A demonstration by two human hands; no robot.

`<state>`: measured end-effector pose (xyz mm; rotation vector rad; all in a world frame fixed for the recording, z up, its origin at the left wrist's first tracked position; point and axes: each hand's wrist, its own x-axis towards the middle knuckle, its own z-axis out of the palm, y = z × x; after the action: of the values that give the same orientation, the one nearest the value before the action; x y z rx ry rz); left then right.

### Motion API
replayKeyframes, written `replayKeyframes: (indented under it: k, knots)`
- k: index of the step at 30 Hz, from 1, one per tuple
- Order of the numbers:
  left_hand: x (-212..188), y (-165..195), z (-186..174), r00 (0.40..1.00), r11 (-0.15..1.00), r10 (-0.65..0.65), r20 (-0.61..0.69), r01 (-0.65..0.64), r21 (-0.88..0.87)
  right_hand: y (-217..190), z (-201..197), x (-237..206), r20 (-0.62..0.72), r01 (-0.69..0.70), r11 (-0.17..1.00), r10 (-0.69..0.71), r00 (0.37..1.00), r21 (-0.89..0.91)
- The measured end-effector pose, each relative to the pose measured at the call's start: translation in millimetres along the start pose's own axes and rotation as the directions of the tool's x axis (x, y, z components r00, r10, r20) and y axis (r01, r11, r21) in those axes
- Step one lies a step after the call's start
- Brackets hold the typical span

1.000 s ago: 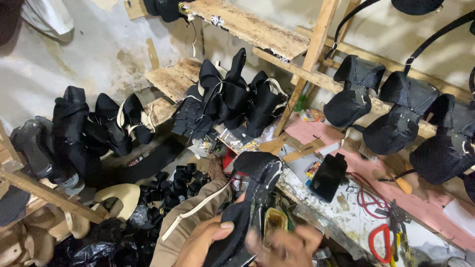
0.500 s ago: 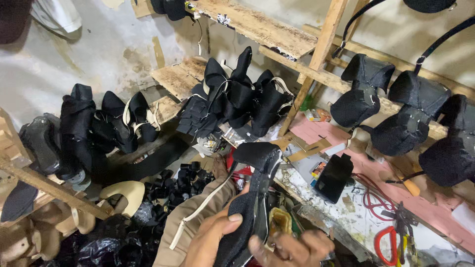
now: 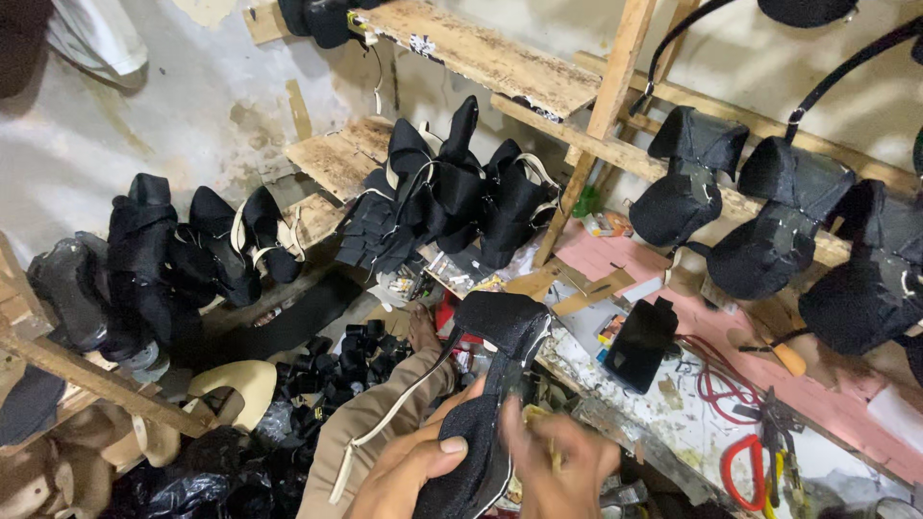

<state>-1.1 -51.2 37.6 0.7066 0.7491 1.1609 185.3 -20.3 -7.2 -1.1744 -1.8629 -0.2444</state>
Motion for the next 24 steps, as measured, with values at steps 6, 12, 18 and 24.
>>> replayKeyframes:
  k: [6, 12, 18, 24]
  knots:
    - [-3.0, -4.6, -5.5, 0.988, 0.989, -0.145, -0.051, 0.145, -0.009, 15.4, -0.3, -1.1, 0.027, 0.022, 1.0, -0.022, 0.999, 0.011]
    - [-6.9, -12.5, -10.6, 0.995, 0.983, 0.024, -0.096, -0.006, 0.183, 25.5, 28.0, -27.8, -0.196, 0.142, 0.963, -0.097, 0.976, 0.228]
    - [4.4, -15.8, -10.7, 0.922, 0.964, -0.258, -0.287, 0.227, -0.139, 17.6, 39.3, -60.1, -0.26, -0.009, 0.966, 0.078, 0.963, 0.257]
    - [13.3, -23.9, -14.0, 0.97, 0.982, -0.106, -0.219, 0.067, -0.177, 0.8, 16.2, -41.1, -0.26, 0.137, 0.986, -0.108, 0.959, 0.096]
